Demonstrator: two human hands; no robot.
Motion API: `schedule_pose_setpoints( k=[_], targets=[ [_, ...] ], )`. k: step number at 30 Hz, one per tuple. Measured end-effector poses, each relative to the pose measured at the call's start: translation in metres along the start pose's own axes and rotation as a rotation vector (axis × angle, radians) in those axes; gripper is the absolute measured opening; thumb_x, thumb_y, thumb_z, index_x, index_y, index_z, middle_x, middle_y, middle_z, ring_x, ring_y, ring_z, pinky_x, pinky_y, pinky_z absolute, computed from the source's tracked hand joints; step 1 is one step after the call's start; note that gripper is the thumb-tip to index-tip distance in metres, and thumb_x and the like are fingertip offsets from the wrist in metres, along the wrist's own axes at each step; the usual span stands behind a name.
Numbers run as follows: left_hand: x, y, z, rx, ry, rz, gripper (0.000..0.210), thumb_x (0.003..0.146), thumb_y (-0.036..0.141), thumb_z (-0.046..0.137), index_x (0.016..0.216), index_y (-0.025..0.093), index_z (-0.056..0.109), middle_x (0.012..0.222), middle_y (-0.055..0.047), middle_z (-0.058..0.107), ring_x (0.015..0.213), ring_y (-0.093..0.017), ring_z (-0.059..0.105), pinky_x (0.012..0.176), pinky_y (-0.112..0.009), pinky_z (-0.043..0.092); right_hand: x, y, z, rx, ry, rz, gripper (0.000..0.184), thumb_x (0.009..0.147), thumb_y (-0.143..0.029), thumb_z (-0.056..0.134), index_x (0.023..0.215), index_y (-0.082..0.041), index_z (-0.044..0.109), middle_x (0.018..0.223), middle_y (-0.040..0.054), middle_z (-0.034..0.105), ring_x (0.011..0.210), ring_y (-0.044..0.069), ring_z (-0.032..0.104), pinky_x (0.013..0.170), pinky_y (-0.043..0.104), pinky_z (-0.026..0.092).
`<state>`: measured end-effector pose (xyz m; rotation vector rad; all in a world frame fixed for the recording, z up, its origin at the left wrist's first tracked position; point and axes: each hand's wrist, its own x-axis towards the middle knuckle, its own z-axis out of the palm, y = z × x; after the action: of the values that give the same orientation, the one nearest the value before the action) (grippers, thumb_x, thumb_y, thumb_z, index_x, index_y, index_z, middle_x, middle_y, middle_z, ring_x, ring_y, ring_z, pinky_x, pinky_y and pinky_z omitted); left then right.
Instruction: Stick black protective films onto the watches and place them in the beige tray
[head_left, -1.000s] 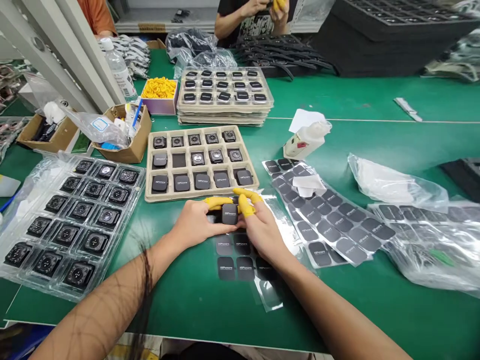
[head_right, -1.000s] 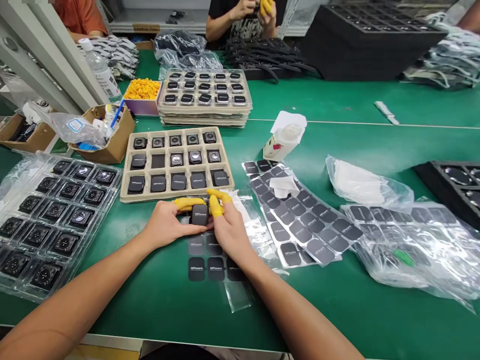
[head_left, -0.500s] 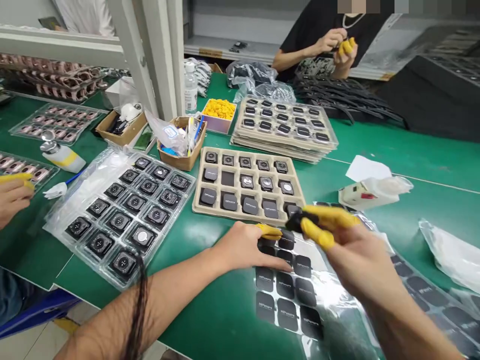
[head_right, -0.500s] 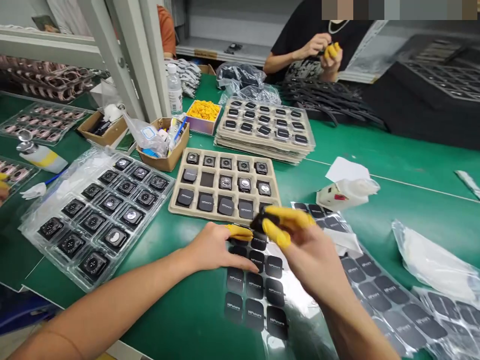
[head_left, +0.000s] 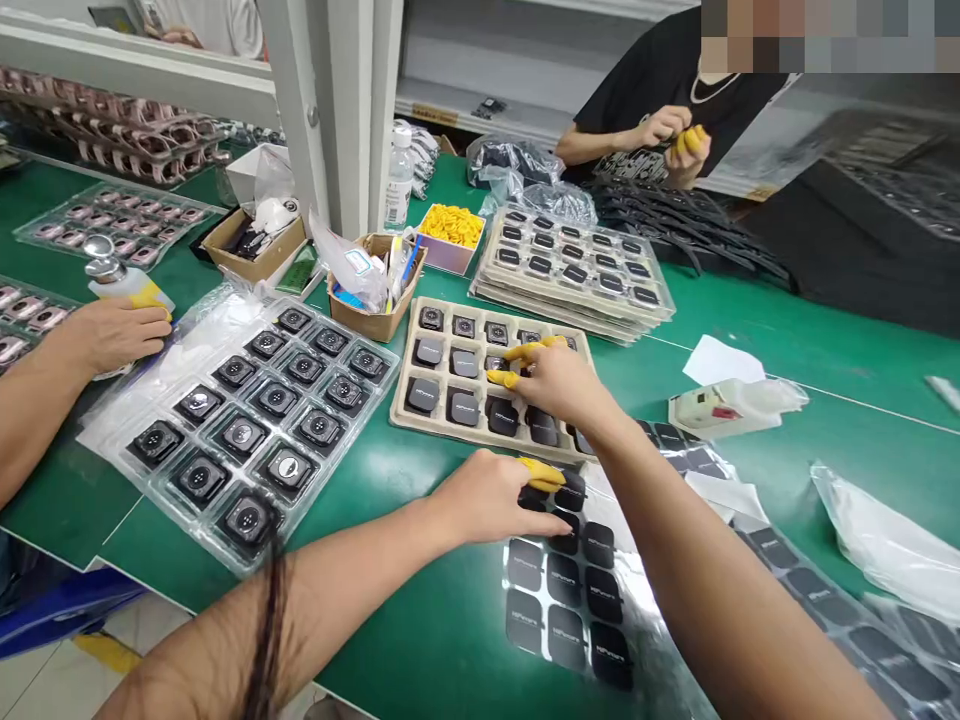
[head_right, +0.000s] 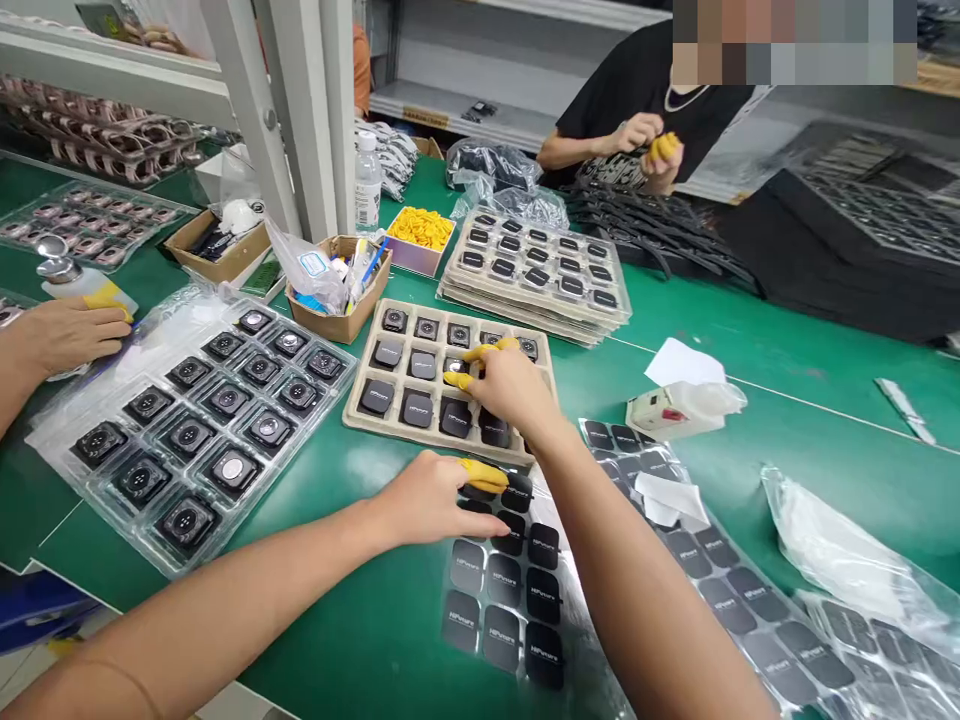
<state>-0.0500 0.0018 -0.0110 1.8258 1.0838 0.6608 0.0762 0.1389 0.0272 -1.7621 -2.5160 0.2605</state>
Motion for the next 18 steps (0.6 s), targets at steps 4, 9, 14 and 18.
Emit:
schedule_pose_setpoints(
  k=[4,9,14,18],
  targets=[
    [-0.001,0.001,0.0,-0.005,0.029,-0.02,0.045,0.079,0.049,0.078,0.114,0.021,0.076,0.108,-0.004,0.08,0.103,-0.026,0.075,0.097,-0.033,0.056,0.014,-0.001,-0.003,0.271,-0.02,0.043,0.035,0.073,-0.035,0.08,0.102,-0.014,0.074,0.076,0.0071,0.073,0.074,0.025,0.067,0.067,0.034,0.049],
    [-0.001,0.005,-0.001,-0.057,0.071,0.0,0.037,0.08,0.039,0.078,0.112,0.021,0.076,0.116,-0.003,0.079,0.112,-0.024,0.073,0.103,-0.032,0.053,-0.036,0.006,-0.01,0.842,0.173,0.095,0.031,0.071,-0.031,0.081,0.098,-0.017,0.075,0.078,0.0054,0.076,0.075,0.025,0.072,0.072,0.038,0.057],
    [-0.001,0.01,0.0,-0.086,0.109,-0.018,0.05,0.071,0.039,0.085,0.117,0.022,0.074,0.112,-0.001,0.08,0.106,-0.024,0.075,0.098,-0.032,0.056,-0.145,0.005,0.013,1.201,0.365,0.189,0.028,0.07,-0.045,0.085,0.084,-0.023,0.074,0.085,0.0051,0.077,0.081,0.024,0.074,0.076,0.04,0.061],
    [-0.001,0.009,0.002,0.007,0.099,-0.031,0.059,0.064,0.043,0.088,0.118,0.025,0.072,0.115,-0.001,0.078,0.105,-0.026,0.075,0.093,-0.034,0.059,-0.174,-0.004,0.039,1.222,0.318,0.293,0.033,0.077,-0.047,0.079,0.1,-0.025,0.073,0.075,0.0054,0.073,0.071,0.025,0.072,0.066,0.043,0.062]
  ],
)
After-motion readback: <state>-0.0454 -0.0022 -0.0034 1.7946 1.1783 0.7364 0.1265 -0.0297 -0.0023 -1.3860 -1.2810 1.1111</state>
